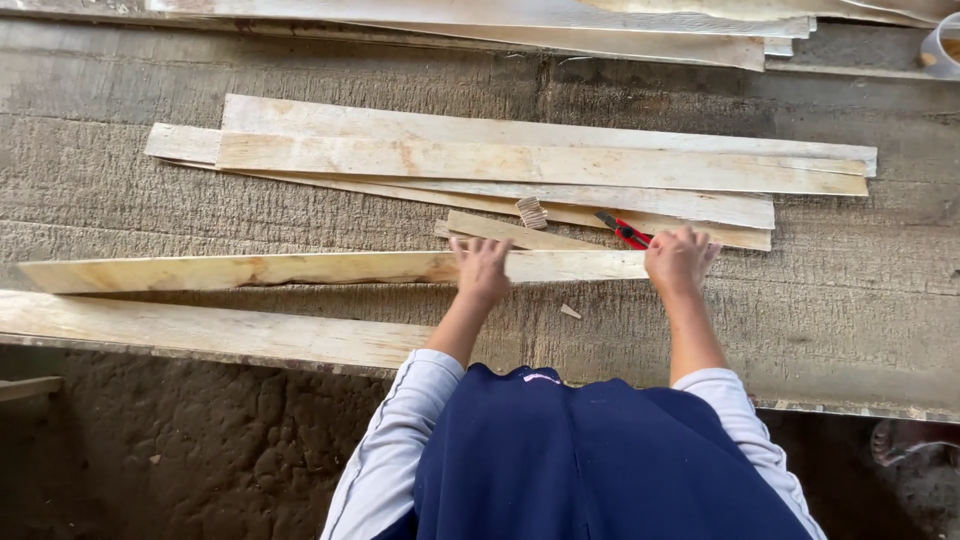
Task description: The person uses a red utility knife to cut long, thin wooden planks on a workbench. They repeatedly position a plank, score it with the knife, and break it into smaller pieces, stacking the cut pieces on the table.
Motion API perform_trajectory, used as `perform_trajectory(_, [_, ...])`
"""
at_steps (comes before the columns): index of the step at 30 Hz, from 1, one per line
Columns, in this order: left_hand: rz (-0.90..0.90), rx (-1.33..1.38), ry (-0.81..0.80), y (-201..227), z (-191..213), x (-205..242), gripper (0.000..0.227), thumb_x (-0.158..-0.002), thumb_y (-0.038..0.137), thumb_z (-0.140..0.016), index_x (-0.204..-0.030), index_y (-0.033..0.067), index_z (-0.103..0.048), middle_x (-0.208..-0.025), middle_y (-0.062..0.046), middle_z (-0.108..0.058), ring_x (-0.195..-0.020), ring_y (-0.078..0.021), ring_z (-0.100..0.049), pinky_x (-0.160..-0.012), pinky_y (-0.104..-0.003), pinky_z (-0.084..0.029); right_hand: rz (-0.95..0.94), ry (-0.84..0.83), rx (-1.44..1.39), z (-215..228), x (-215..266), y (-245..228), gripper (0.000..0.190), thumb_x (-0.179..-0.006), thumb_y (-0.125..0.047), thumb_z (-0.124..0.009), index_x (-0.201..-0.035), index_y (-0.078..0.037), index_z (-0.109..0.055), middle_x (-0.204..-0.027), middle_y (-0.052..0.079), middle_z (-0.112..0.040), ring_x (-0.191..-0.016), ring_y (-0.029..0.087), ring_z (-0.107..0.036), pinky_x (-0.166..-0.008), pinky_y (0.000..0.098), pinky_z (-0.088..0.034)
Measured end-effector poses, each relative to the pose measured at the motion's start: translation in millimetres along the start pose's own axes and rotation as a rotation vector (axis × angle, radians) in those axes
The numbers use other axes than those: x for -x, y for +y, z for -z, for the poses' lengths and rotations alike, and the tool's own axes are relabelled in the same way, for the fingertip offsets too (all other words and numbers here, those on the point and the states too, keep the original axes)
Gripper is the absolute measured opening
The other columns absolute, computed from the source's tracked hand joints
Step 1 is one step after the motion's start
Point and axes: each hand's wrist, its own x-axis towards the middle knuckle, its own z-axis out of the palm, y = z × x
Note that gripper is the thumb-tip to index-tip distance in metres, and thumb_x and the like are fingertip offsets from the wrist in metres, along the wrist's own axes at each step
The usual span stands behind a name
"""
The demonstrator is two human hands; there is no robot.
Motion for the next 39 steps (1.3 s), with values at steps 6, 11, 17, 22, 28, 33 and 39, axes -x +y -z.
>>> perform_trajectory(6, [-0.052, 0.023, 0.148, -36.4, -52.2, -12.8, 0.034, -0.077, 0.008, -0.066, -0.108, 0.0207, -0.068, -0.107, -0.003, -0.061, -0.109, -0.025, -0.056, -0.095, -0.048, -0.046, 0.348, 0.236, -0.203, -52.5, 41.8, -89.5, 0.035, -0.073, -0.006, -0.071, -0.103, -0.02, -0.061, -0.1, 0.003, -0.053, -0.105, 0.03, -0.058, -0.082, 0.0473, -0.052])
perform_trajectory(11, [-0.323, 0.141, 0.341, 24.8, 19.1, -6.6, 0.04, -0.073, 0.01, -0.061, -0.11, 0.0242, -0.067, -0.099, -0.003, -0.062, -0.101, -0.0262, -0.055, -0.088, -0.045, -0.047, 0.297, -0.228, -0.886, 25.8, 115.6, -190.1, 0.039, -0.078, -0.015, -0.065, -0.113, -0.016, -0.048, -0.108, 0.008, -0.053, -0.091, 0.026, -0.061, -0.077, 0.0432, -0.054])
perform_trajectory(17, [-0.62, 0.196, 0.52, 95.0, 62.5, 26.4, 0.045, -0.078, 0.006, -0.067, -0.121, 0.0188, -0.066, -0.102, -0.006, -0.063, -0.095, -0.0266, -0.054, -0.076, -0.04, -0.05, -0.114, -0.658, -1.682, 46.3, 105.4, -195.0, 0.056, -0.083, -0.023, -0.07, -0.135, -0.017, -0.051, -0.128, 0.012, -0.061, -0.101, 0.03, -0.063, -0.09, 0.0492, -0.051])
perform_trajectory(22, [-0.521, 0.135, 0.447, 64.2, 102.0, 23.0, 0.053, -0.091, 0.004, -0.054, -0.141, 0.0204, -0.056, -0.115, -0.007, -0.063, -0.107, -0.0268, -0.058, -0.087, -0.043, -0.05, -0.231, -0.631, -1.987, 11.5, 74.7, -169.5, 0.047, -0.084, -0.03, -0.075, -0.127, -0.021, -0.06, -0.122, 0.009, -0.064, -0.108, 0.036, -0.062, -0.099, 0.058, -0.046])
perform_trajectory(28, [-0.035, 0.01, 0.475, -38.4, 97.5, -1.0, 0.044, -0.086, 0.038, -0.066, -0.127, 0.0241, -0.065, -0.106, -0.006, -0.066, -0.109, -0.0302, -0.055, -0.102, -0.063, -0.035, -0.49, -0.212, -2.376, 62.0, 42.3, -130.7, 0.008, -0.094, -0.012, -0.073, -0.098, -0.019, -0.07, -0.094, 0.002, -0.076, -0.082, 0.027, -0.072, -0.099, 0.051, -0.06])
perform_trajectory(33, [-0.165, 0.17, 0.492, -26.2, 55.2, -36.4, 0.015, -0.095, 0.034, -0.057, -0.103, 0.0292, -0.068, -0.092, 0.005, -0.069, -0.089, -0.0223, -0.069, -0.078, -0.04, -0.05, -0.269, -0.435, -1.737, 116.7, 67.1, -181.0, 0.023, -0.098, -0.009, -0.067, -0.117, -0.013, -0.055, -0.106, 0.016, -0.067, -0.096, 0.031, -0.069, -0.095, 0.0486, -0.057])
perform_trajectory(39, [-0.168, 0.398, 0.153, 47.7, 155.0, 8.8, 0.035, -0.099, 0.031, -0.052, -0.133, 0.026, -0.058, -0.113, -0.009, -0.07, -0.106, -0.0348, -0.07, -0.086, -0.051, -0.058, -0.075, -0.54, -1.987, -24.8, 68.5, -207.5, 0.032, -0.096, -0.012, -0.065, -0.127, -0.02, -0.06, -0.11, 0.002, -0.07, -0.09, 0.019, -0.068, -0.081, 0.0397, -0.057])
